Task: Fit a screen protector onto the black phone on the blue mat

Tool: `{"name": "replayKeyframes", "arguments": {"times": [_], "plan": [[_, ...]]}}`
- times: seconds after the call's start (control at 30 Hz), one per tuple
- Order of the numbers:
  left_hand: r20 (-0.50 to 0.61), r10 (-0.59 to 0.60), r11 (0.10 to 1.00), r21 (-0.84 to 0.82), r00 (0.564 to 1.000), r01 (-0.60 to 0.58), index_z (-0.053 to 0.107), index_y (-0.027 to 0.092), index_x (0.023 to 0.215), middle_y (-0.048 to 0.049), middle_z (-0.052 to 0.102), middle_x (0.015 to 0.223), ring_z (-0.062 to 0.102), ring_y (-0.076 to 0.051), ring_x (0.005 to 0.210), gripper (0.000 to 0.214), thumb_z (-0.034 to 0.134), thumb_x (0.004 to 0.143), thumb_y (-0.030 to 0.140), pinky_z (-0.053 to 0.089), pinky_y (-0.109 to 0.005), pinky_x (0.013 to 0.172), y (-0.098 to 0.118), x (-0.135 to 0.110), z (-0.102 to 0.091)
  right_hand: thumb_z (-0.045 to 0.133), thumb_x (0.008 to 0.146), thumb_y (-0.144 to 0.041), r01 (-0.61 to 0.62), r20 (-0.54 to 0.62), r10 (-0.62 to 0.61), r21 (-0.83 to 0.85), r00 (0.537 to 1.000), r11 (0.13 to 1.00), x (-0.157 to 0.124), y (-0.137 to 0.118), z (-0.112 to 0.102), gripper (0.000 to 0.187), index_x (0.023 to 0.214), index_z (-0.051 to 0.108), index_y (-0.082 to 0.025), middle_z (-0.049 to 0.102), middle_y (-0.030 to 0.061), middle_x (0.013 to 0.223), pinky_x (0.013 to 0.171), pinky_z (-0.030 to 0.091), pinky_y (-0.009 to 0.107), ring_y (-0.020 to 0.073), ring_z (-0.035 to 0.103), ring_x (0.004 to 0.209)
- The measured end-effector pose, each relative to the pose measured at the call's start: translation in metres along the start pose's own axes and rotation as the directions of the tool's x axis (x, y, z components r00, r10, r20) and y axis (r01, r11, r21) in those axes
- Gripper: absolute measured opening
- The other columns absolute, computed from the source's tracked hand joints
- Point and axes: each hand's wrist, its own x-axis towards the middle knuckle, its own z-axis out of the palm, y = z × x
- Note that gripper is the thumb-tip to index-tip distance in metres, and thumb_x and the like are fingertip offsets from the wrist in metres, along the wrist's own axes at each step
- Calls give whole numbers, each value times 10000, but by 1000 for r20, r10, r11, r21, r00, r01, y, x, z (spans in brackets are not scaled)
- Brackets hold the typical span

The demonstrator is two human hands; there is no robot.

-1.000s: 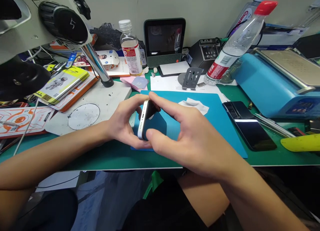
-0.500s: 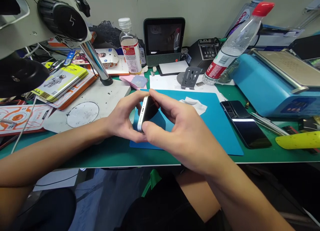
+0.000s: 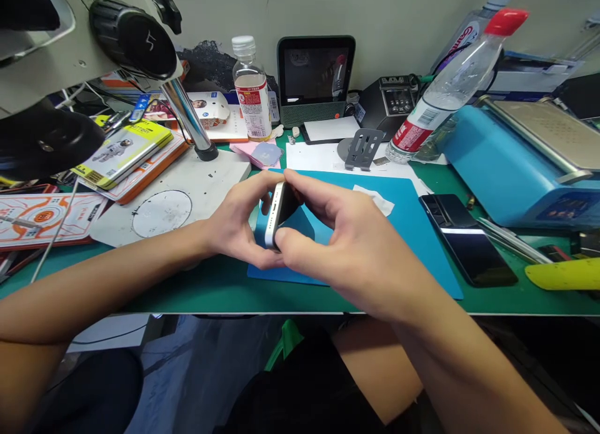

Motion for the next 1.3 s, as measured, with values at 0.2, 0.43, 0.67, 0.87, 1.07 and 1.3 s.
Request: {"name": "replayKeyframes", "arguments": {"times": [0.2,0.43,0.67,0.87,1.07,1.3], "plan": [[-23,21,1000,-6,1000,-21,577,210,1113,-16,629,876,526,-163,685,658,791,652,627,455,-337,636,1,-1,1,671,872,-176,-12,11,12,-14,1000,1000,1,0,-2,551,1391,655,-358,776,-28,1164,948,610,406,278,726,1100],[-6,11,1000,-25,1000,-11,582,212,1102,-17,626,878,529,-166,695,646,797,658,629,466,-339,651,0,0,-1,674,876,-186,-11,41,11,-4,999,1000,2,-2,-4,541,1390,655,-354,765,-28,1213,932,618,377,271,731,1097],[-17,20,999,-30,1000,-20,595,225,1132,-11,635,865,529,-170,694,657,794,656,630,465,-343,659,0,0,-1,677,864,-178,-21,61,21,3,998,1000,3,-2,-6,562,1397,651,-354,763,-24,1215,919,624,384,272,739,1056],[-22,33,999,-41,999,-34,583,215,1123,-27,653,906,563,-184,734,659,801,661,631,472,-348,676,0,1,0,669,866,-164,-28,74,26,25,997,999,3,-1,-8,566,1393,649,-371,748,-33,1255,904,627,366,254,742,1036],[-23,17,999,-51,1000,-18,565,220,1154,-41,665,943,611,-211,783,691,780,667,661,498,-368,683,-2,-1,3,667,858,-157,-26,75,24,23,997,999,4,-2,-9,546,1370,670,-348,772,-21,1181,890,633,359,254,746,1020],[-46,35,999,-12,998,-36,550,217,1204,-49,675,980,636,-227,822,702,758,667,619,528,-401,735,0,-2,4,677,843,-182,-26,70,26,2,997,1000,3,-2,-9,568,1388,657,-341,777,-10,1175,893,642,401,286,748,1038]]}}
